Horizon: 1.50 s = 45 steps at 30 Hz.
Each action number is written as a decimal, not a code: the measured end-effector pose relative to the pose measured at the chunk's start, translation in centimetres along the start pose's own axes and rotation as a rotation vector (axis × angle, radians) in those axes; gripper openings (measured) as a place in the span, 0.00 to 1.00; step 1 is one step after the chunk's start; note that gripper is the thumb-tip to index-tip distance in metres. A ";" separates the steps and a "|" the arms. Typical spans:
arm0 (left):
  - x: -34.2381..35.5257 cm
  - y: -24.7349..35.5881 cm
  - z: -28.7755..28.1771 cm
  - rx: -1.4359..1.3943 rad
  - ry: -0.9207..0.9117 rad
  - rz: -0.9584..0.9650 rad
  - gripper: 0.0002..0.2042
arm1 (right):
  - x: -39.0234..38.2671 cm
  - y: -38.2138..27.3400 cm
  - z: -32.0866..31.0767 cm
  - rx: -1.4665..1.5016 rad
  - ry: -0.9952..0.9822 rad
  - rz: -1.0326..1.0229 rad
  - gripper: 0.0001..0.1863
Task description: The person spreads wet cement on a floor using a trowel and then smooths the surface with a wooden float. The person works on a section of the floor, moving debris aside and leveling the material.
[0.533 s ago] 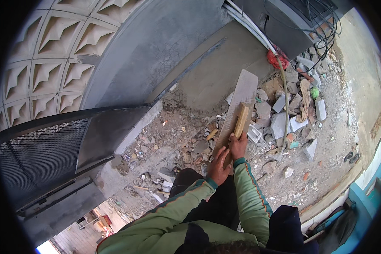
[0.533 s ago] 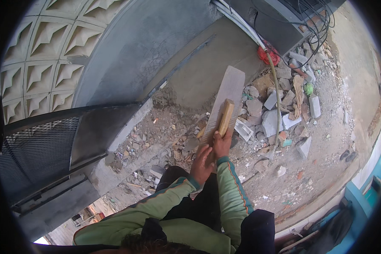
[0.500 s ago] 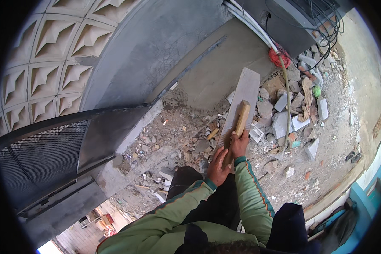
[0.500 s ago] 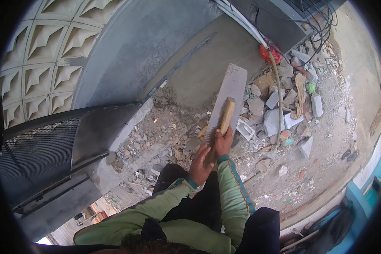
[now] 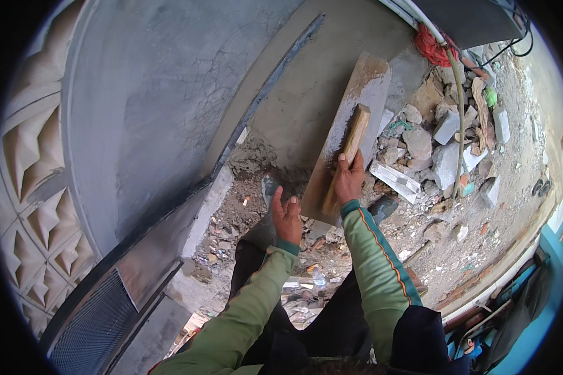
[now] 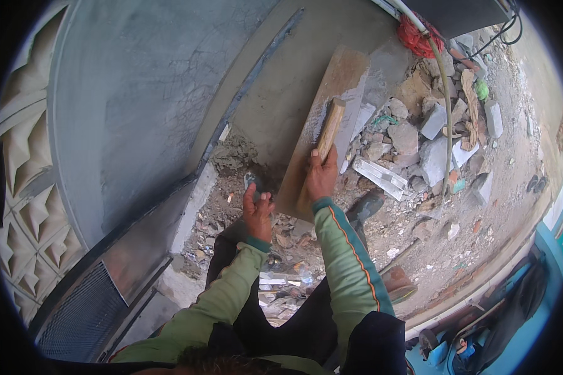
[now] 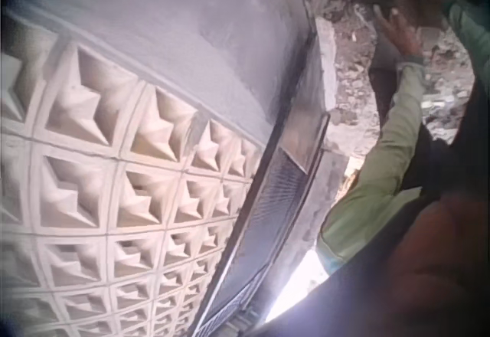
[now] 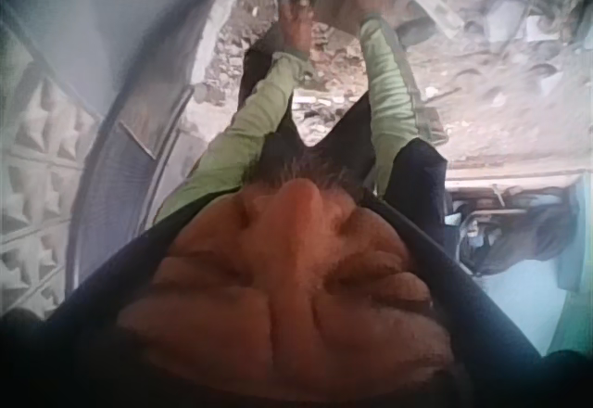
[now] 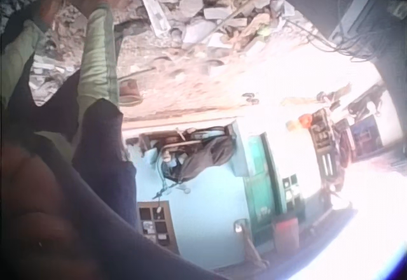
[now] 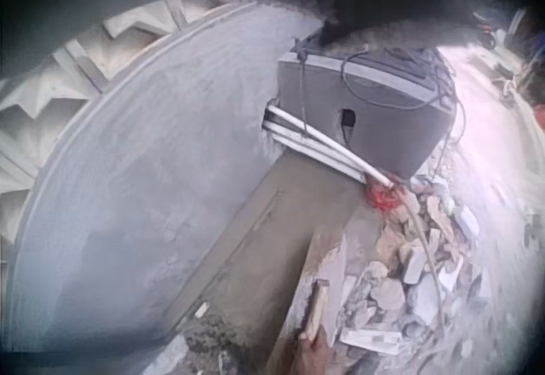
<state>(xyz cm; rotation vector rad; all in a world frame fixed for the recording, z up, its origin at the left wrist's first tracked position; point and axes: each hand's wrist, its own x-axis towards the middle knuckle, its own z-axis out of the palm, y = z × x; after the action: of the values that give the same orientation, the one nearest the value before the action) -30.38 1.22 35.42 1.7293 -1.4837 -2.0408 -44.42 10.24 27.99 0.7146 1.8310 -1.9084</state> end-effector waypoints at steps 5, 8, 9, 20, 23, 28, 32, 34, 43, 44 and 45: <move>5.1 3.9 1.0 -0.062 0.080 -0.187 0.28 | 7.7 4.6 10.0 0.010 0.084 -0.081 0.22; 7.4 5.8 -0.5 -0.112 0.045 -0.176 0.28 | 10.0 7.0 15.7 0.070 0.091 -0.078 0.23; 8.1 6.3 -1.0 -0.141 0.055 -0.202 0.28 | 10.9 7.9 16.5 0.006 0.109 -0.146 0.23; 9.7 8.6 -3.3 -0.302 0.011 -0.287 0.30 | 10.2 11.4 18.7 -0.440 0.160 -0.304 0.27; 9.3 9.2 -2.8 -0.340 0.009 -0.298 0.31 | 8.7 12.3 18.6 -0.459 0.182 -0.299 0.28; 8.9 9.0 -2.4 -0.350 0.019 -0.316 0.31 | 8.6 12.2 19.1 -0.443 0.185 -0.331 0.29; 8.6 8.6 -2.2 -0.372 0.020 -0.339 0.32 | 9.4 11.6 19.0 -0.451 0.176 -0.275 0.30; 8.4 8.6 -2.2 -0.368 0.017 -0.344 0.32 | 8.3 11.6 18.6 -0.540 0.203 -0.329 0.30; 8.0 8.3 -2.7 -0.399 0.000 -0.320 0.31 | 8.8 10.8 19.3 -0.537 0.235 -0.315 0.31; 8.0 8.2 -2.7 -0.405 0.003 -0.323 0.30 | 8.9 11.1 19.0 -0.529 0.234 -0.310 0.31; 8.0 8.2 -2.8 -0.412 0.006 -0.326 0.30 | 8.8 11.4 18.6 -0.499 0.216 -0.295 0.31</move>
<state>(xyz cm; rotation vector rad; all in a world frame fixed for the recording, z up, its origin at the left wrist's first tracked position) -35.04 -9.57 35.67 1.8805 -0.7354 -2.2777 -46.01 -8.43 13.80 0.5136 2.5352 -1.4660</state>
